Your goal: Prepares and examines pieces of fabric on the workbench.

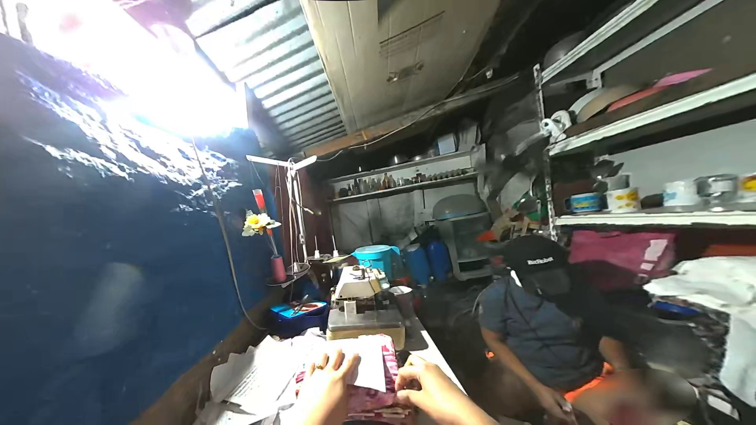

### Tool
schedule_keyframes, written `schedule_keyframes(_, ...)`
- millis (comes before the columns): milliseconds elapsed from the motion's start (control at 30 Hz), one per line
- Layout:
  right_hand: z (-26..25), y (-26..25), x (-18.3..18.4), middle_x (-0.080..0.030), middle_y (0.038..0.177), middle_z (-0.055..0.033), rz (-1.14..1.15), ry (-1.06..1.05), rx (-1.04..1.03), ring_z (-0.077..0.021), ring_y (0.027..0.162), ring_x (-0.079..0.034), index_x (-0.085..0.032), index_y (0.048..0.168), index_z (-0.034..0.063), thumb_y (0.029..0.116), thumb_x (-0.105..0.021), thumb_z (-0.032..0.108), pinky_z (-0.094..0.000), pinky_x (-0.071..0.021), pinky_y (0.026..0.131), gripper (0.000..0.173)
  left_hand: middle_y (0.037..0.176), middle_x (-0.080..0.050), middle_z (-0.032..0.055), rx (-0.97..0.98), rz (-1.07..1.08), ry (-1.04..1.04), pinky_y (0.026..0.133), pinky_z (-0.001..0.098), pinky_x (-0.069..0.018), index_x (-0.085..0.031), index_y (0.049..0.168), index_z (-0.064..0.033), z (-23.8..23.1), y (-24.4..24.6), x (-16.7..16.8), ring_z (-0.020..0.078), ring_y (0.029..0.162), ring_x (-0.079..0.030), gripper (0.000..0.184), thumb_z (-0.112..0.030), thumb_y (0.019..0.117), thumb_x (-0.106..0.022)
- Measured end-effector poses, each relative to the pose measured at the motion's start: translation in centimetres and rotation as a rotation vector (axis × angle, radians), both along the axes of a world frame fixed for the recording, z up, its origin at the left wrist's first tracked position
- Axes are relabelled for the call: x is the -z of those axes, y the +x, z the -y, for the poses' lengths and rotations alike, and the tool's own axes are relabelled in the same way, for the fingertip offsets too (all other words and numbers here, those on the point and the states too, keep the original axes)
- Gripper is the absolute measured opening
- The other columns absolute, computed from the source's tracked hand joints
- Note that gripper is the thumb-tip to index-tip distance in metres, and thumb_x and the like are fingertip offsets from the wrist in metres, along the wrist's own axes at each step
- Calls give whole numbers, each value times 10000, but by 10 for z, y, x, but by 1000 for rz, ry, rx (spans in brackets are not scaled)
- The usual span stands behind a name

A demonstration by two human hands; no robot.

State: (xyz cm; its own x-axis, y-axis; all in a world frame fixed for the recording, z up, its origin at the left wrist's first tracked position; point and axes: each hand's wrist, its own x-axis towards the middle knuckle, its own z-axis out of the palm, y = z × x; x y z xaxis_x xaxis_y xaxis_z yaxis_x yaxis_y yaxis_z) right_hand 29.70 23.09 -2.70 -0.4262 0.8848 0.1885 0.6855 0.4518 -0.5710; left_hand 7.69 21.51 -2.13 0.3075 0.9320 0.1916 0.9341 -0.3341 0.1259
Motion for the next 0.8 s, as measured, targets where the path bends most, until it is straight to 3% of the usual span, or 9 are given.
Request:
schedule_keyframes(100, 4, -1, -11, -626, 1201, -268, -10, 35, 15, -358, 1129, -605, -710, 1161, -56, 1014, -621, 121, -447, -460, 1027, 246, 1532, -481, 175, -20, 2, -65, 1152, 601, -308, -449, 1556, -182, 0, -1, -10, 414, 1416, -421, 479, -173, 1077, -442)
schedule_keyframes(200, 9, -11, -20, -641, 1214, -254, -51, 55, 59, -346, 1162, -619, -643, 1230, -64, 1068, -532, 144, -454, -458, 1046, 286, 1554, -445, 199, -27, 13, -140, 1145, 621, -311, -380, 1589, -159, -1, 0, -17, 434, 1419, -414, 537, -400, 1110, -363)
schedule_keyframes(267, 9, -17, -19, -655, 1230, -234, -78, 36, 103, -343, 1170, -634, -610, 1284, -34, 1089, -484, 158, -482, -465, 1043, 302, 1578, -384, 252, -27, 2, -171, 1141, 676, -267, -308, 1622, -175, -2, 3, -17, 488, 1431, -368, 696, -578, 1060, -385)
schedule_keyframes(333, 6, -22, -16, -658, 1243, -220, -93, 33, 134, -342, 1171, -643, -586, 1330, -8, 1100, -450, 162, -497, -474, 1038, 316, 1595, -330, 288, -38, -36, -173, 1123, 743, -241, -274, 1634, -193, 0, 8, -17, 540, 1447, -310, 862, -691, 966, -496)
schedule_keyframes(400, 6, -24, -16, -649, 1243, -217, -108, 16, 142, -338, 1156, -643, -568, 1338, 0, 1108, -434, 168, -496, -479, 1022, 315, 1593, -342, 258, -24, -64, -140, 1128, 726, -240, -299, 1620, -187, -3, 13, -13, 504, 1454, -312, 823, -603, 970, -585)
schedule_keyframes(500, 9, -21, -19, -635, 1241, -229, -125, -17, 137, -334, 1121, -649, -541, 1347, -17, 1108, -435, 159, -476, -491, 996, 315, 1564, -440, 187, 43, -7, -67, 1190, 577, -268, -426, 1556, -106, -10, 14, -7, 377, 1477, -362, 527, -280, 1066, -513)
schedule_keyframes(600, 13, -15, -23, -616, 1264, -243, -83, -108, 121, -337, 1146, -637, -492, 1388, -34, 1059, -498, 50, -466, -489, 1011, 340, 1565, -441, 204, 101, 85, -85, 1203, 538, -284, -465, 1525, -51, -15, 12, -8, 364, 1486, -366, 473, -139, 1059, -459)
schedule_keyframes(667, 11, -12, -19, -617, 1258, -252, -29, -140, 109, -353, 1173, -620, -489, 1388, -47, 979, -578, -44, -476, -476, 1027, 419, 1562, -446, 195, 90, 92, -121, 1196, 532, -298, -475, 1519, -57, -16, 12, -13, 363, 1476, -378, 459, -150, 1072, -429)
schedule_keyframes(800, 3, -12, -6, -588, 1320, -272, 30, -96, 114, -390, 1256, -566, -553, 1341, -57, 904, -667, -54, -499, -435, 1083, 452, 1532, -472, 198, 35, 61, -132, 1159, 563, -325, -488, 1511, -74, -12, 19, -14, 384, 1437, -411, 479, -288, 1085, -438)
